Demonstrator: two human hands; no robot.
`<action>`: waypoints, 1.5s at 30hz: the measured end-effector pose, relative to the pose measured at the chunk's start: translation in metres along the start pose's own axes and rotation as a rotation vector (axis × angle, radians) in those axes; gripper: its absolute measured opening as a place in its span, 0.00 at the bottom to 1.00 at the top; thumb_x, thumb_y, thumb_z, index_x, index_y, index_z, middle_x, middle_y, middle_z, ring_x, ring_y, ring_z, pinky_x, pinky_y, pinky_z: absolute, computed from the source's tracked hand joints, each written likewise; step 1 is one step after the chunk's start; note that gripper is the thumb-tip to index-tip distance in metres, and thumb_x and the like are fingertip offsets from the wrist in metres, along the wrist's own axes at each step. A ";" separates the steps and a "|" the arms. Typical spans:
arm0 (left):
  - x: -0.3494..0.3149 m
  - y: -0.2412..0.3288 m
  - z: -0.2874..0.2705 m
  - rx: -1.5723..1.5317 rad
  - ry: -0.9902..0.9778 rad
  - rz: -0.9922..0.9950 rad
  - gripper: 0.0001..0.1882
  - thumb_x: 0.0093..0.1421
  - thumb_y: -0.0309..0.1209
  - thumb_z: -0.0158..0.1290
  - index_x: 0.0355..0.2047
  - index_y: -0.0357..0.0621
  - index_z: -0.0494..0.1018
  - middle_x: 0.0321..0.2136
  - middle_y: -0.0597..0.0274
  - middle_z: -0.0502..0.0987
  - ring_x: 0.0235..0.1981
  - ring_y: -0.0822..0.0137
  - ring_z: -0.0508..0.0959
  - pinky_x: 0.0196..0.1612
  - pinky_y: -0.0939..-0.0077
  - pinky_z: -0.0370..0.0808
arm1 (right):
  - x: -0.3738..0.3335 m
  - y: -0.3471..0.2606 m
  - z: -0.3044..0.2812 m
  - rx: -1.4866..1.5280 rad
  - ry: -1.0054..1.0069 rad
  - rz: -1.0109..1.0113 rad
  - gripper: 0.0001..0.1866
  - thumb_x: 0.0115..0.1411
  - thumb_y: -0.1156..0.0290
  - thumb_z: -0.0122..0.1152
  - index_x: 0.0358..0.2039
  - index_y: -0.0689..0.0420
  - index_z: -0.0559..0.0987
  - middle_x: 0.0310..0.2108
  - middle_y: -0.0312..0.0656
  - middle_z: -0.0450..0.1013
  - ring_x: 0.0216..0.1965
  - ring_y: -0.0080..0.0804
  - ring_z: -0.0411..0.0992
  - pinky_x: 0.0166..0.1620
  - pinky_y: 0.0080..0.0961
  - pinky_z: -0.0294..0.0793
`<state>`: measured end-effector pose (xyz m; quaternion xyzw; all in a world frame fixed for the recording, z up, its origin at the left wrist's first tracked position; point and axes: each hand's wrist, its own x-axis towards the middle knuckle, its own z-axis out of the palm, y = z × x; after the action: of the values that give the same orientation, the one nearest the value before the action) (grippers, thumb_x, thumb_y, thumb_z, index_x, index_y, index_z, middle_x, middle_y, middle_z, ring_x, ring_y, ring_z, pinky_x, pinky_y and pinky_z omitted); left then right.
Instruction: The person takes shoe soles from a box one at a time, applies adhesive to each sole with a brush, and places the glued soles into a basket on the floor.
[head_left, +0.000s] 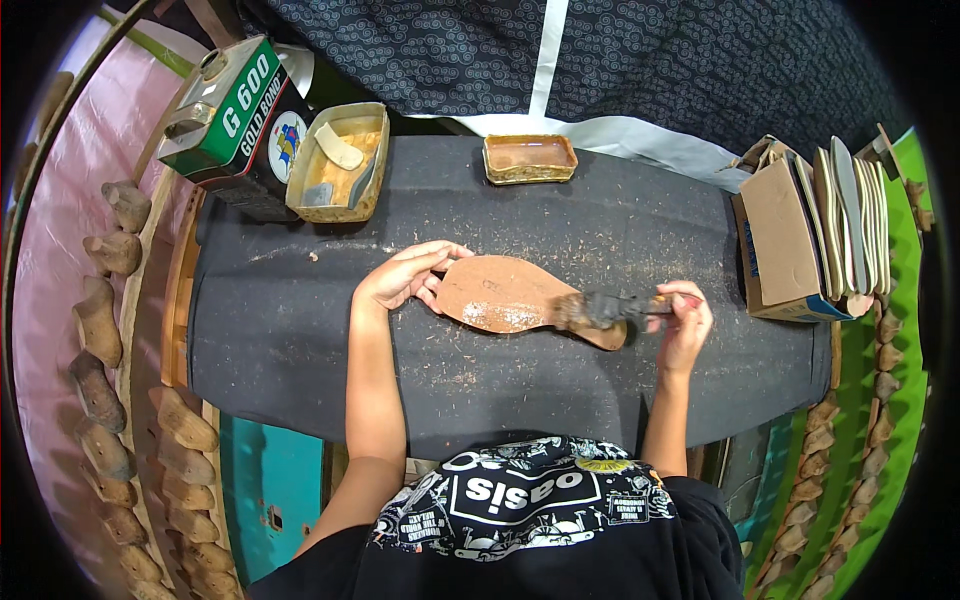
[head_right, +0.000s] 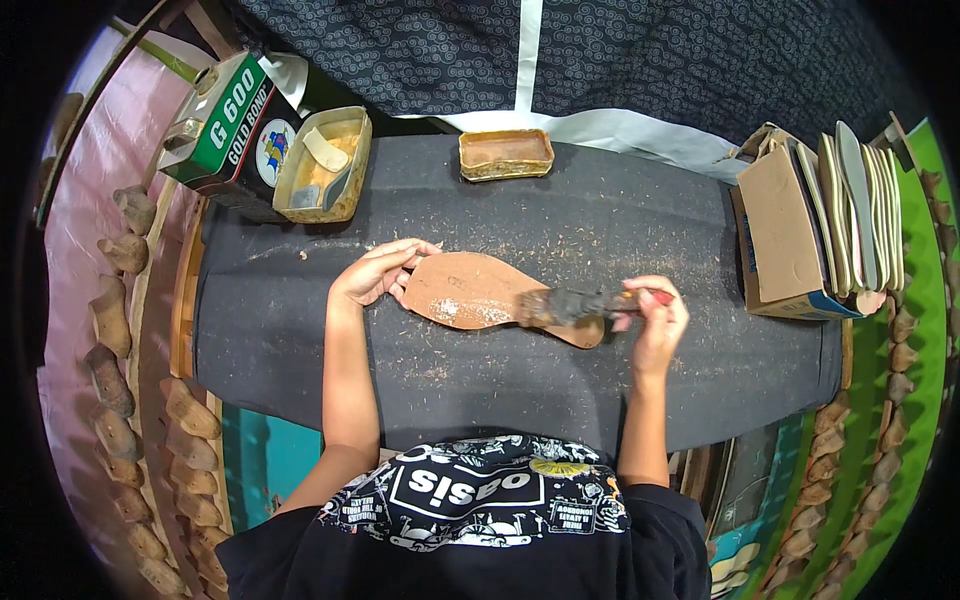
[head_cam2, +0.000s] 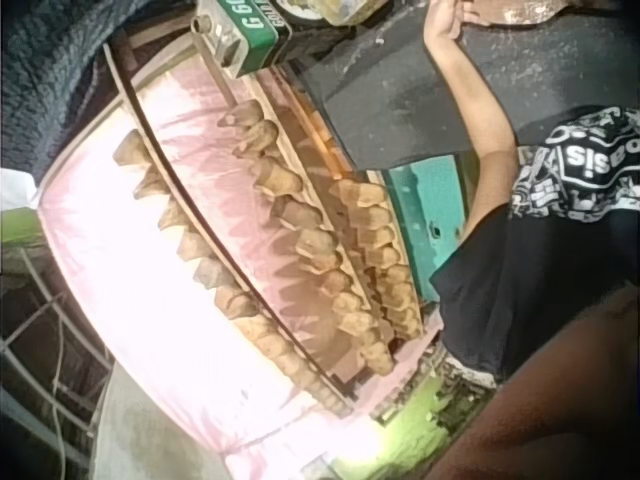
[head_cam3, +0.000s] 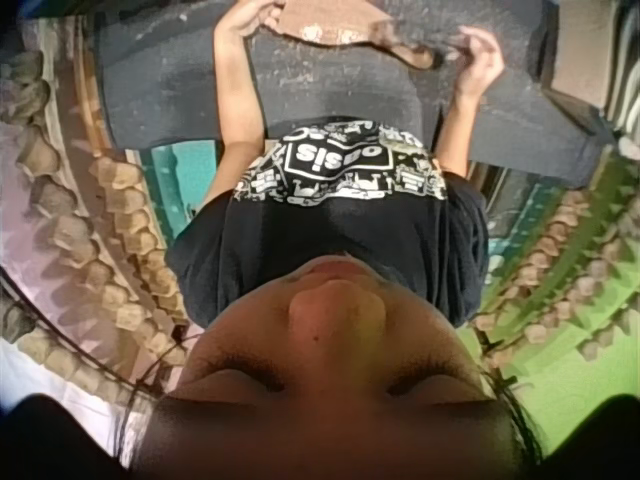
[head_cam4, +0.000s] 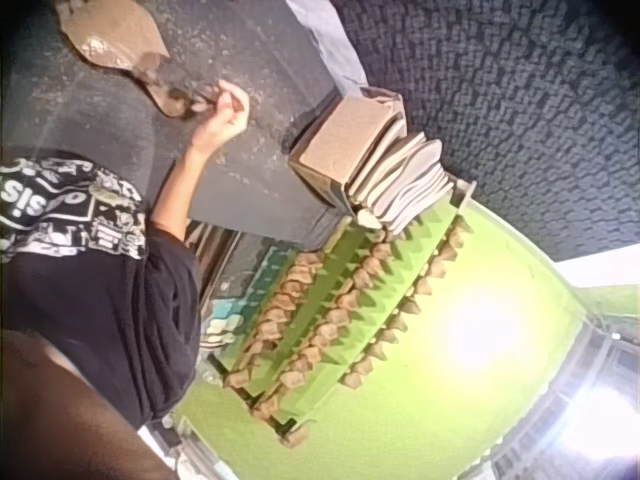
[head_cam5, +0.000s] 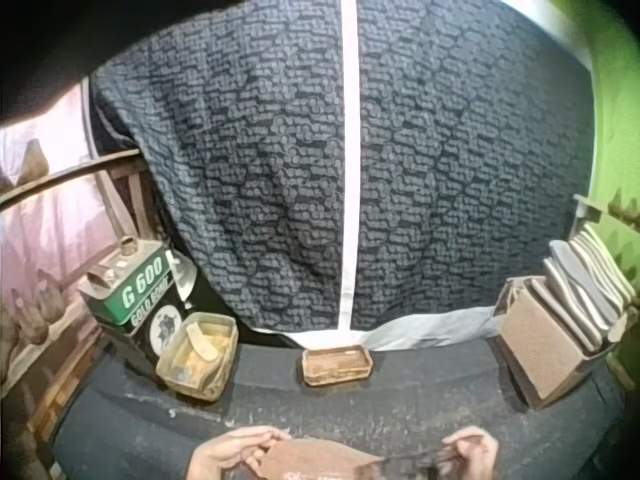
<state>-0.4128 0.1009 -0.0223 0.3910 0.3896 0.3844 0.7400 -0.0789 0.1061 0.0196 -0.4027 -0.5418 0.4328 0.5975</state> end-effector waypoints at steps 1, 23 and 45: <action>0.000 -0.001 -0.001 -0.004 0.000 -0.002 0.17 0.57 0.34 0.37 0.43 0.35 0.61 0.27 0.59 0.72 0.19 0.77 0.74 0.19 0.83 0.75 | -0.002 0.001 0.010 0.041 -0.054 0.023 0.11 0.52 0.68 0.45 0.28 0.65 0.70 0.18 0.40 0.67 0.13 0.20 0.63 0.16 0.12 0.62; 0.001 -0.003 -0.004 0.022 0.013 -0.027 0.17 0.57 0.35 0.36 0.43 0.35 0.61 0.27 0.58 0.73 0.20 0.75 0.74 0.19 0.83 0.75 | 0.011 -0.010 -0.033 -0.158 -0.085 0.103 0.08 0.52 0.74 0.43 0.27 0.63 0.71 0.16 0.38 0.67 0.12 0.19 0.64 0.16 0.12 0.63; 0.006 -0.001 0.002 0.180 0.069 -0.002 0.15 0.56 0.38 0.41 0.41 0.43 0.65 0.25 0.67 0.72 0.17 0.81 0.72 0.17 0.90 0.70 | 0.033 0.000 -0.028 -0.015 -0.013 0.160 0.10 0.53 0.72 0.42 0.28 0.63 0.71 0.15 0.39 0.67 0.13 0.20 0.65 0.17 0.13 0.64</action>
<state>-0.4084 0.1051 -0.0240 0.4420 0.4480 0.3605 0.6885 -0.0501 0.1375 0.0269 -0.4465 -0.5151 0.4776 0.5543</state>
